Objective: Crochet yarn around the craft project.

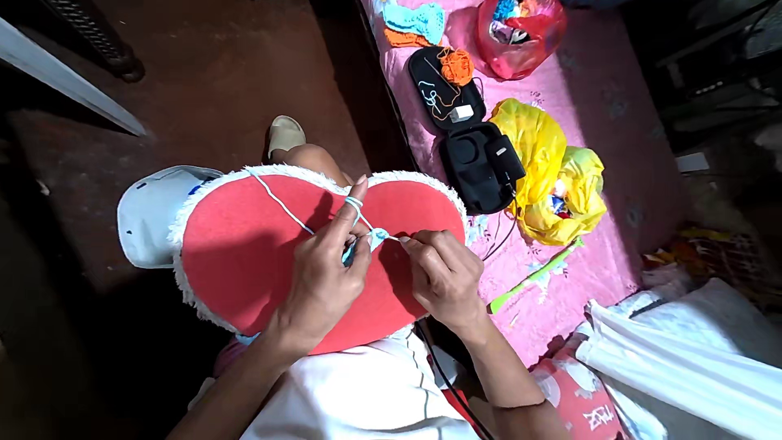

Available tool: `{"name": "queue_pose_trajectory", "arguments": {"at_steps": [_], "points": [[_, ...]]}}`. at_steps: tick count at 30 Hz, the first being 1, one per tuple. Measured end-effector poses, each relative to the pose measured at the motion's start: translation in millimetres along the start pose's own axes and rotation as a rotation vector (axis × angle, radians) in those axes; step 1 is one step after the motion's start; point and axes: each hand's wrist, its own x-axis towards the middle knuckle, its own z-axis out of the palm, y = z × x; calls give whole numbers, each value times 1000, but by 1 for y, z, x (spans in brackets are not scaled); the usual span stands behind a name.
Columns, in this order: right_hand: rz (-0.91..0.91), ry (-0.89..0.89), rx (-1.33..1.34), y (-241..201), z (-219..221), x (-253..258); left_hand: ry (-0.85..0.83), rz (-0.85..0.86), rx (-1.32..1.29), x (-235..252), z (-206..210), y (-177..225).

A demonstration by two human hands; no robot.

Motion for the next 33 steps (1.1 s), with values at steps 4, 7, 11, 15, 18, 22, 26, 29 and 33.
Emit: {"name": "queue_pose_trajectory", "arguments": {"at_steps": [4,7,11,15,18,22,26,29,33], "points": [[3,-77,114,10,-7,0,-87,-31,-60,3,-5,-2],[143,-220,381,21,-17,1,-143,-76,-140,5,-8,-3],[381,-335,771,28,-24,4,-184,-125,-282,6,-11,-2],[695,-357,1241,23,-22,4,-194,-180,-386,5,-10,3],[868,-348,1530,20,-19,3,-169,-219,-475,7,-8,6],[888,-292,1444,10,-18,5,-121,-249,-494,8,-5,10],[759,-194,1161,-2,-14,7,-45,-204,-437,7,2,13],[541,-87,931,-10,-6,4,-28,-142,-255,2,9,15],[446,-105,656,-17,0,12,57,81,7,-9,24,4]]}}
